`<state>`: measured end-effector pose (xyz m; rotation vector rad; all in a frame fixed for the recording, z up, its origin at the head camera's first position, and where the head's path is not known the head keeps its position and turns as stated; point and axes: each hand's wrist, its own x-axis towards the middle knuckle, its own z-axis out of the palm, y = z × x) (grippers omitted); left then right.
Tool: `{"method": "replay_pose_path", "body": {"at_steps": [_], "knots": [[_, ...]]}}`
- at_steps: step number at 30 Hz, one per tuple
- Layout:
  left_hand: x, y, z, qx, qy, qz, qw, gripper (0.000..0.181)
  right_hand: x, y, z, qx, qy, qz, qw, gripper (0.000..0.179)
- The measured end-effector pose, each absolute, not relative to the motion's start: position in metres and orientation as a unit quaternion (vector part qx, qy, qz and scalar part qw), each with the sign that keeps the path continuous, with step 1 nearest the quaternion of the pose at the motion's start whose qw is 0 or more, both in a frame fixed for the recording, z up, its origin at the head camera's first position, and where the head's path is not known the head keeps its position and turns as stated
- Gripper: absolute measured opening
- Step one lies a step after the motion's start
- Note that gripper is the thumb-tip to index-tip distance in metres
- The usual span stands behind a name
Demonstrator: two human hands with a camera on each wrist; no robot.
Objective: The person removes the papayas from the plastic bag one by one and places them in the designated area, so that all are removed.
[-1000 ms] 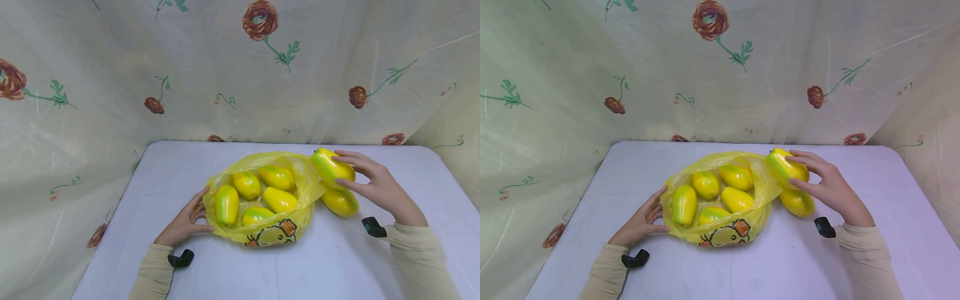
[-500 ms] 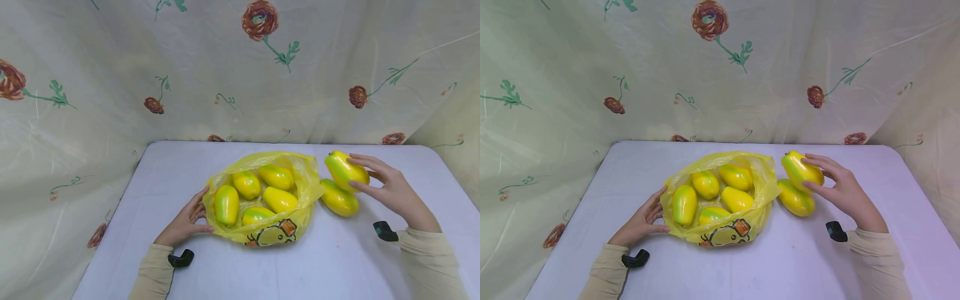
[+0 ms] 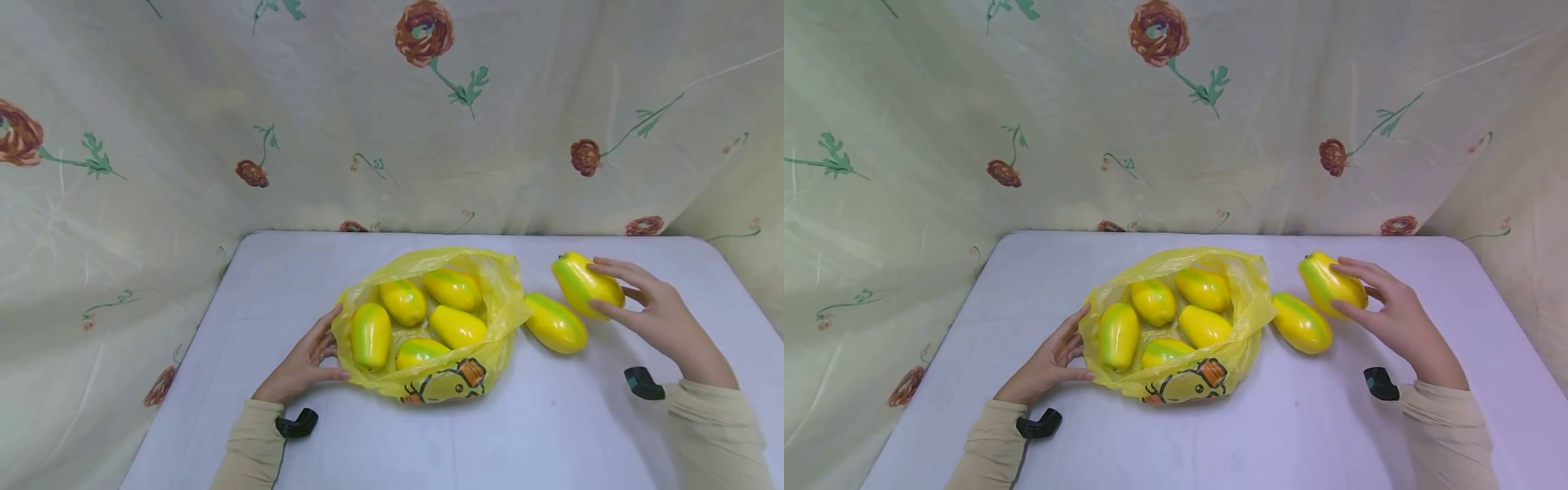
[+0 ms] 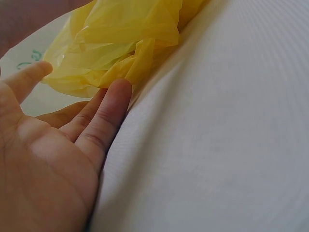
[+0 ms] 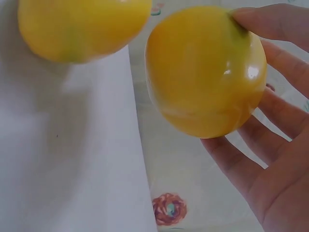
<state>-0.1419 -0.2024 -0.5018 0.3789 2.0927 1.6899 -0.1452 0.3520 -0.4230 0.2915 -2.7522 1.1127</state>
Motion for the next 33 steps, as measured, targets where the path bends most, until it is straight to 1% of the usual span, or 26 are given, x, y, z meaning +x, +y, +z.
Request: {"method": "replay_pose_path", "body": {"at_steps": [15,23,33], "knots": [[-0.142,-0.203,-0.504,0.135,0.753,0.608,0.211,0.114,-0.145,0.367,-0.439,0.069,-0.928,0.364,0.045,0.064],[-0.142,-0.203,-0.503,0.131,0.748,0.614,0.214,0.113,-0.148,0.366,-0.442,0.042,-0.934,0.356,0.002,0.066],[-0.142,-0.202,-0.501,0.129,0.746,0.616,0.218,0.113,-0.148,0.367,-0.444,0.041,-0.936,0.349,-0.013,0.067]]}}
